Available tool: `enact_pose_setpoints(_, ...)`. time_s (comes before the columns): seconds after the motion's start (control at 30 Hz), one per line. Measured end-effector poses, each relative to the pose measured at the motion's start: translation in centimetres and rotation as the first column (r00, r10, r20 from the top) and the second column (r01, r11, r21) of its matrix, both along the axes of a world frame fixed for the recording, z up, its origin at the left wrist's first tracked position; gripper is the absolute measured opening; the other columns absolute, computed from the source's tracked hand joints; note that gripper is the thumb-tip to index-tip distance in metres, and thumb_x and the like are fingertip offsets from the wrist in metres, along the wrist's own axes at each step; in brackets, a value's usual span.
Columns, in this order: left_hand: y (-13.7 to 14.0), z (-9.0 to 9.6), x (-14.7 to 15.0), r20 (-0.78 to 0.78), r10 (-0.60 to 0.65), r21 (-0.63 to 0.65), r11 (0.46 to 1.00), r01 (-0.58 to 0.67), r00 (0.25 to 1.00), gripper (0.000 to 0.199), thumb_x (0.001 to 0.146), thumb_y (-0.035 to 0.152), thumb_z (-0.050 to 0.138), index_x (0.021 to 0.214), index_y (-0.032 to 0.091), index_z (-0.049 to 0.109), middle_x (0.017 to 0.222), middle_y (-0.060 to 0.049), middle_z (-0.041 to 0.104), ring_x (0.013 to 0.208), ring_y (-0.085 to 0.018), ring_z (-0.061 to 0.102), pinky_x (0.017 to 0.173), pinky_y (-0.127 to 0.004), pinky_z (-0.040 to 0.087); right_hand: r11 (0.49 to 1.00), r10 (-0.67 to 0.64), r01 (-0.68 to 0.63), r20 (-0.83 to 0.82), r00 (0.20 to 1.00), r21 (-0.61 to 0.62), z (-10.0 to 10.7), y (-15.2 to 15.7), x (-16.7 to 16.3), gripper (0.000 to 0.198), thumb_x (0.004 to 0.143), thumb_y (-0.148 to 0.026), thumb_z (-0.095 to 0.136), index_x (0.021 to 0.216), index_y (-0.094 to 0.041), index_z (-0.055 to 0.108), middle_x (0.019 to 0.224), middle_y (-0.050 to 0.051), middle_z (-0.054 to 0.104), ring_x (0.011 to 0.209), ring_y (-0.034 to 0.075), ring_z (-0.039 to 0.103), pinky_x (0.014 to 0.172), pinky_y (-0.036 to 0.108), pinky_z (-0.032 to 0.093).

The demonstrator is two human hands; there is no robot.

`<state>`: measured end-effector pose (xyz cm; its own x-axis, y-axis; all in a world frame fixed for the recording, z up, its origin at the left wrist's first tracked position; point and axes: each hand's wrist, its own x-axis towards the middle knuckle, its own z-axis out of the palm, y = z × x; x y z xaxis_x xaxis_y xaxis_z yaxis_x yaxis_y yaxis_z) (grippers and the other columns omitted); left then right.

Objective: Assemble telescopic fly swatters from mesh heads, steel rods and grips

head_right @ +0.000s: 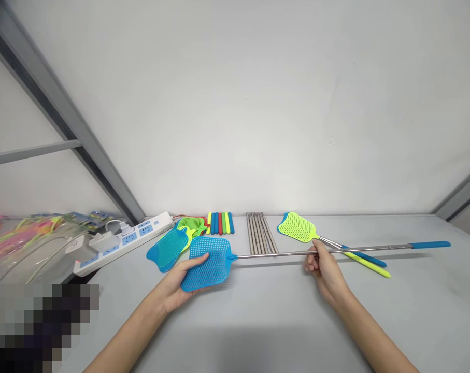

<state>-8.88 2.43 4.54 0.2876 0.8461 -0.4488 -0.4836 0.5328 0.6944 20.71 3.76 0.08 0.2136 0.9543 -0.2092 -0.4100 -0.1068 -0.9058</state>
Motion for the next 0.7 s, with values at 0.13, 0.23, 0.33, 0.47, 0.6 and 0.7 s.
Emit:
enact_pose_setpoints(0.13,0.1,-0.4,0.1,-0.158,0.009,0.141,0.990,0.013,0.987,0.037,0.068,0.028,0.059,0.102,0.013,0.052,0.101,-0.011,0.060,0.088,-0.023,0.058,0.081,-0.039,0.043,1.000,-0.007,0.007,-0.008,1.000,-0.011,-0.2,-0.1,-0.1,0.034,0.072,-0.037,0.050,0.047,-0.018,0.037,0.040,-0.005,0.030,0.039,0.008,0.028,0.041,0.024,0.029)
enact_pose_setpoints(0.23,0.6,-1.3,-0.3,-0.431,0.181,0.354,0.935,-0.018,0.884,0.044,0.066,0.035,0.058,0.105,0.017,0.049,0.106,-0.010,0.058,0.091,-0.023,0.056,0.081,-0.037,0.043,1.000,-0.007,0.007,0.011,1.000,-0.012,-0.1,-0.3,-0.1,0.033,0.072,-0.037,0.051,0.048,-0.019,0.038,0.041,-0.005,0.031,0.040,0.008,0.028,0.041,0.024,0.030)
enact_pose_setpoints(0.33,1.1,-2.3,-0.7,-0.682,0.451,0.551,0.835,-0.001,0.575,0.059,0.062,0.040,0.060,0.114,0.017,0.041,0.114,-0.011,0.051,0.102,-0.024,0.049,0.086,-0.038,0.037,1.000,0.012,-0.012,0.046,0.999,-0.007,-0.1,-0.4,-0.2,0.034,0.072,-0.037,0.050,0.047,-0.019,0.036,0.042,-0.004,0.031,0.040,0.009,0.028,0.042,0.025,0.030)
enact_pose_setpoints(0.47,1.0,-2.9,-0.5,-0.739,0.637,0.674,0.707,0.216,0.221,0.071,0.068,0.040,0.053,0.128,0.022,0.019,0.128,-0.009,0.035,0.114,-0.023,0.035,0.091,-0.039,0.031,0.999,-0.024,0.025,0.057,0.998,-0.023,-0.2,-0.4,-0.4,0.035,0.071,-0.037,0.052,0.046,-0.019,0.035,0.040,-0.005,0.031,0.040,0.008,0.027,0.041,0.023,0.030)
enact_pose_setpoints(0.6,-0.1,-2.6,0.5,-0.693,0.719,0.636,0.577,0.512,0.051,0.046,0.075,0.036,0.045,0.120,0.026,0.037,0.127,-0.004,0.038,0.118,-0.021,0.030,0.096,-0.040,0.021,0.999,-0.013,0.015,0.039,0.999,-0.039,-0.3,-0.5,-0.9,0.039,0.072,-0.037,0.050,0.042,-0.018,0.033,0.038,-0.005,0.029,0.039,0.008,0.026,0.040,0.023,0.029)
enact_pose_setpoints(0.7,-0.9,-2.5,1.3,-0.723,0.689,0.532,0.516,0.671,0.044,0.034,0.078,0.035,0.041,0.112,0.029,0.045,0.122,-0.001,0.045,0.116,-0.019,0.033,0.096,-0.041,0.017,0.999,0.007,-0.005,0.026,1.000,-0.051,-0.4,-0.7,-1.4,0.039,0.072,-0.037,0.049,0.042,-0.018,0.033,0.038,-0.005,0.029,0.038,0.008,0.027,0.040,0.023,0.028)
